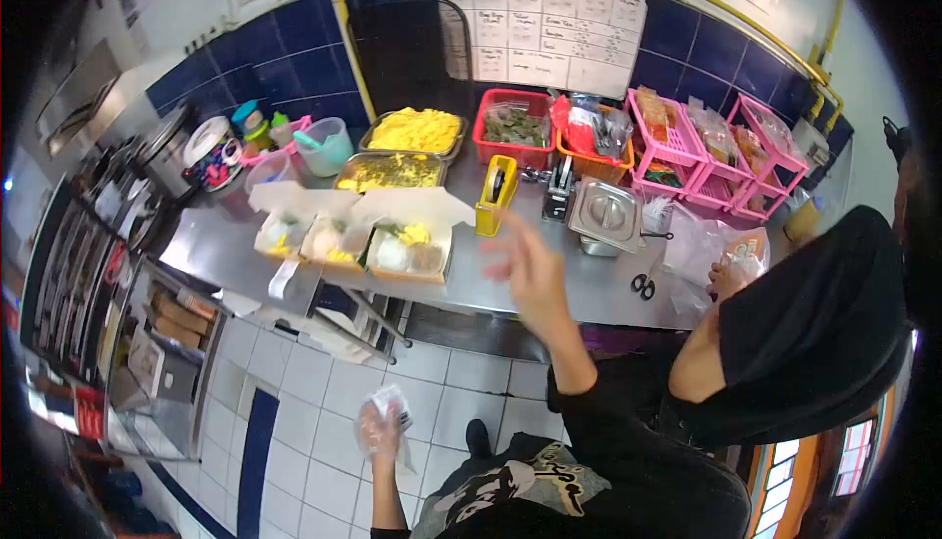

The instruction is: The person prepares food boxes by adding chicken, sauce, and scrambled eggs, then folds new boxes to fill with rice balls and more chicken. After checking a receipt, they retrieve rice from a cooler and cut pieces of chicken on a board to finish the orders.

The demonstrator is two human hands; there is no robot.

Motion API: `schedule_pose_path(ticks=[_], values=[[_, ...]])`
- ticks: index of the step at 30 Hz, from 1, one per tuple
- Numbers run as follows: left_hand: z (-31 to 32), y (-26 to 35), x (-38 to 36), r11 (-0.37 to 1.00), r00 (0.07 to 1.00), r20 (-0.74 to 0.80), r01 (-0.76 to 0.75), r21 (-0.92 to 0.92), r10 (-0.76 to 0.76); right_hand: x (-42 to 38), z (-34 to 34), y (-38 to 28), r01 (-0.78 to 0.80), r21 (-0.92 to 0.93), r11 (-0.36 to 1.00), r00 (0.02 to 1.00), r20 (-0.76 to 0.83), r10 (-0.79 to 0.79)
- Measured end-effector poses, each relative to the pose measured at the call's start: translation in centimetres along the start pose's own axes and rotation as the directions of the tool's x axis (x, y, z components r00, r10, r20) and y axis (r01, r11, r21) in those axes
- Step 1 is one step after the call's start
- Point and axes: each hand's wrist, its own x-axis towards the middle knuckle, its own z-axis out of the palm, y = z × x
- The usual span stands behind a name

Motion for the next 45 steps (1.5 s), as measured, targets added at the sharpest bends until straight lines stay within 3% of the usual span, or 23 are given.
schedule_pose_path(ticks=[1,3,5,7,9,10,11,12,14,15,18,21,23,25,26,28,32,34,38,41,43,44,45], values=[[-0.1,-0.4,1.7,0.983,0.999,-0.002,-0.034,0.178,0.035,3.5,-0.6,0.7,0.055,0.026,0.998,0.992,-0.112,-0.052],[1.8,-3.5,3.8,0.932,0.91,0.212,0.363,0.013,-0.357,10.6,-4.1,4.0,0.204,0.152,0.967,0.952,-0.262,-0.159],[6.0,-9.5,3.7,0.943,0.948,0.152,0.24,0.232,-0.279,17.4,-9.1,6.4,0.225,0.099,0.969,0.89,-0.425,-0.163],[10.5,-14.9,2.8,0.861,0.884,0.196,0.327,0.39,-0.424,23.7,-16.3,11.2,0.242,0.073,0.968,0.814,-0.558,-0.162],[13.1,-18.1,1.4,0.684,0.674,0.315,0.388,0.617,-0.668,27.9,-23.5,15.1,0.221,0.109,0.969,0.668,-0.741,-0.069],[12.9,-16.8,1.5,0.759,0.686,0.53,0.051,0.649,-0.499,29.5,-26.8,16.6,0.101,0.038,0.994,0.6,-0.8,-0.031],[12.8,-15.3,1.9,0.758,0.602,0.727,-0.289,0.584,-0.331,31.6,-32.8,21.1,0.114,-0.025,0.993,0.565,-0.821,-0.085],[13.6,-14.1,2.3,0.772,0.555,0.791,-0.374,0.514,-0.258,33.5,-38.9,25.6,-0.059,-0.233,0.971,0.478,-0.86,-0.178],[16.7,-11.9,3.9,0.817,0.582,0.734,-0.195,0.543,-0.349,34.5,-47.4,28.7,-0.444,-0.547,0.71,0.416,-0.827,-0.377],[18.4,-10.6,5.2,0.822,0.593,0.71,-0.135,0.553,-0.38,35.2,-54.3,33.2,-0.436,-0.542,0.719,0.422,-0.828,-0.368],[23.1,-6.7,9.9,0.81,0.608,0.657,-0.04,0.585,-0.445,35.2,-60.3,32.6,-0.766,-0.46,0.448,0.418,-0.887,-0.197],[26.8,-4.1,13.8,0.797,0.612,0.625,0.014,0.604,-0.484,35.5,-65.4,35.4,-0.821,-0.512,0.253,0.494,-0.859,-0.134],[28.5,-2.4,16.1,0.791,0.613,0.614,0.029,0.612,-0.498,36.6,-66.7,36.5,-0.839,-0.527,0.136,0.488,-0.838,-0.244],[29.7,-1.2,17.7,0.787,0.612,0.608,0.041,0.615,-0.507,37.6,-65.8,34.2,-0.815,-0.485,0.317,0.49,-0.869,-0.069],[30.5,-0.7,18.3,0.786,0.61,0.608,0.04,0.617,-0.509,37.7,-66.9,35.1,-0.821,-0.48,0.31,0.485,-0.872,-0.068],[31.3,-0.3,19.1,0.784,0.605,0.61,0.037,0.62,-0.511,37.1,-69.6,37.9,-0.753,-0.516,0.409,0.452,-0.857,-0.247],[32.5,0.1,19.7,0.781,0.601,0.612,0.033,0.623,-0.514,37.7,-65.5,34.4,-0.79,-0.471,0.392,0.396,-0.881,-0.26],[32.5,0.0,19.6,0.782,0.598,0.615,0.032,0.622,-0.514,36.2,-68.1,37.8,-0.447,-0.549,0.706,0.501,-0.808,-0.311],[32.8,-0.9,19.5,0.791,0.596,0.621,0.038,0.611,-0.508,35.4,-68.4,38.4,-0.352,-0.582,0.733,0.518,-0.774,-0.364],[32.4,-1.0,19.2,0.789,0.595,0.616,0.053,0.612,-0.517,35.6,-68.4,37.0,-0.345,-0.678,0.648,0.416,-0.73,-0.542],[32.4,-1.0,18.9,0.787,0.594,0.612,0.059,0.614,-0.522,37.3,-67.7,33.8,0.073,-0.58,0.812,0.05,-0.811,-0.583],[32.4,-1.0,18.8,0.786,0.596,0.609,0.062,0.615,-0.523,37.2,-70.1,34.1,0.074,-0.578,0.813,0.056,-0.811,-0.582],[32.6,-0.9,18.6,0.782,0.597,0.603,0.066,0.62,-0.529,36.3,-74.7,34.9,0.02,-0.422,0.906,0.087,-0.902,-0.422]])
